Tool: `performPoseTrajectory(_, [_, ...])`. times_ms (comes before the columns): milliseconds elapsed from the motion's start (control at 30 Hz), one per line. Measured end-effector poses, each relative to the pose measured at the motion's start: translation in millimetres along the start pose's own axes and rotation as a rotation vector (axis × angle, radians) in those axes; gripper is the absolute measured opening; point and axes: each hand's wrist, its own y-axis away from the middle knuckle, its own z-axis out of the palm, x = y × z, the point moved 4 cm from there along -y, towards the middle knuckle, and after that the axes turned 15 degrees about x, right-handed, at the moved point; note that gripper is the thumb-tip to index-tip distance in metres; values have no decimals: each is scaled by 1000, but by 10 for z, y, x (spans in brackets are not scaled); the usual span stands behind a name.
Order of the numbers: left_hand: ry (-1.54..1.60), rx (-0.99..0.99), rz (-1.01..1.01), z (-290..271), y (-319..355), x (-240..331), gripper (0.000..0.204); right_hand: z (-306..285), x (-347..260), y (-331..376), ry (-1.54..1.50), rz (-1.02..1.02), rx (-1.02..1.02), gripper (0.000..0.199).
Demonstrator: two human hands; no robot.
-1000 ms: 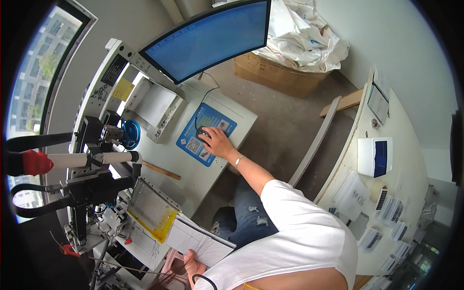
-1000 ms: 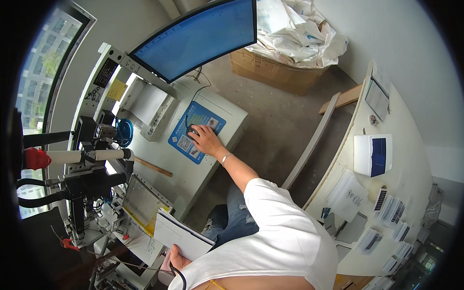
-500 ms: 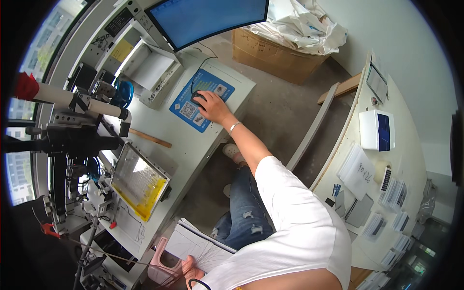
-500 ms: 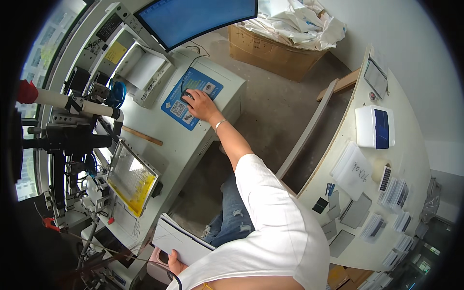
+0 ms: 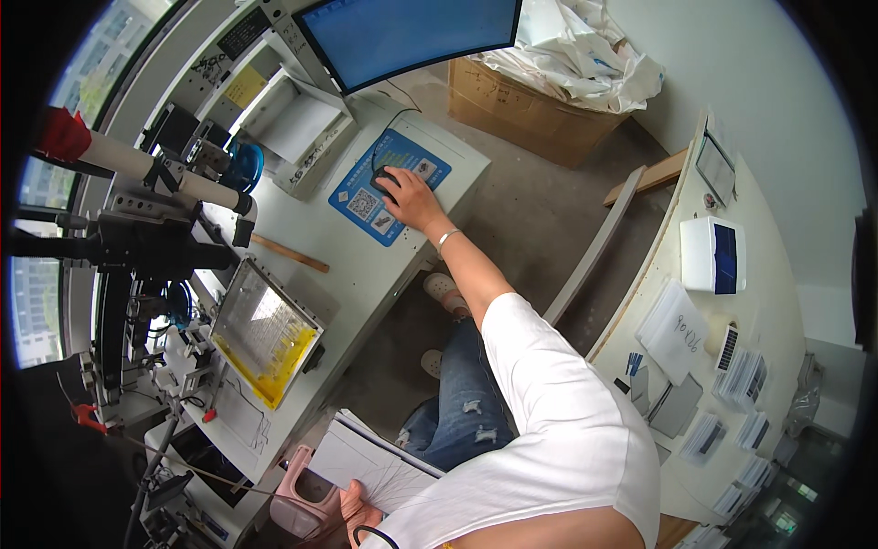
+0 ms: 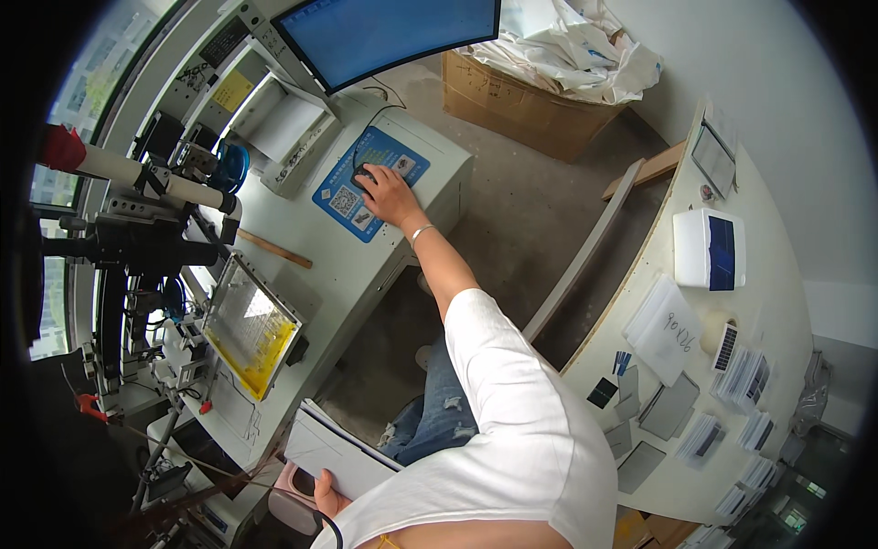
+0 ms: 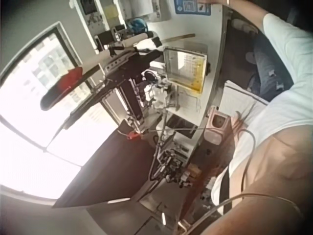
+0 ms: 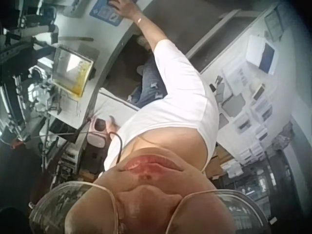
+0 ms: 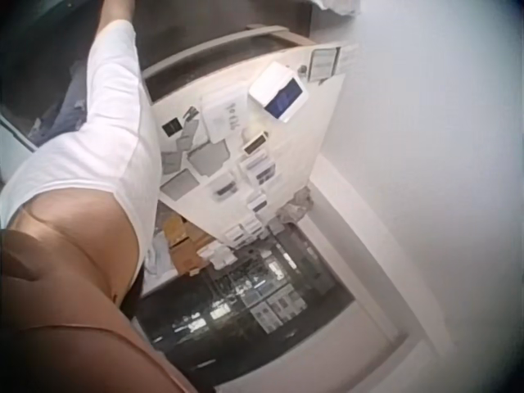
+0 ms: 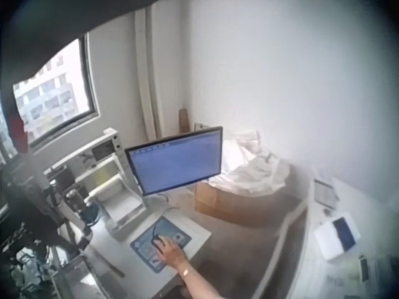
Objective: The recorder unpackages plates, loads them into an automated industrial machine, performs adjustments using a tool, and records data at a computer workstation.
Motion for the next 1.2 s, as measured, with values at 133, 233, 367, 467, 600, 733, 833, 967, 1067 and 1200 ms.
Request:
performPoseTrajectory(133, [39, -58, -97, 146, 81, 45, 68, 28, -19, -11, -2, -7, 9, 38])
performPoseTrajectory(233, [2, -65, -68, 250, 93, 69, 68, 12, 3, -8, 5, -7, 13, 37])
performPoseTrajectory(367, [15, -35, -94, 258, 100, 64, 69, 14, 8, -5, 2, -7, 13, 37])
performPoseTrajectory(467, [7, -26, -104, 215, 69, 47, 72, 25, 18, 0, -1, -1, 15, 36])
performPoseTrajectory(600, [3, -6, -85, 241, 77, 55, 74, 15, 34, 6, -7, 4, 18, 35])
performPoseTrajectory(733, [19, -22, -93, 253, 115, 75, 73, 9, -4, -26, -12, 4, 10, 34])
performPoseTrajectory(833, [27, -15, -82, 164, 112, 64, 72, -1, -8, -39, -10, 4, 1, 37])
performPoseTrajectory(967, [34, -28, 3, 341, 321, 136, 70, -44, -96, -81, 33, -10, -13, 48])
performPoseTrajectory(1067, [13, -83, 112, 272, 359, 190, 69, -96, -75, -66, 87, -72, -6, 49])
performPoseTrajectory(1200, [121, 24, 186, 16, 473, 191, 68, -198, -384, -90, 29, -61, 100, 41])
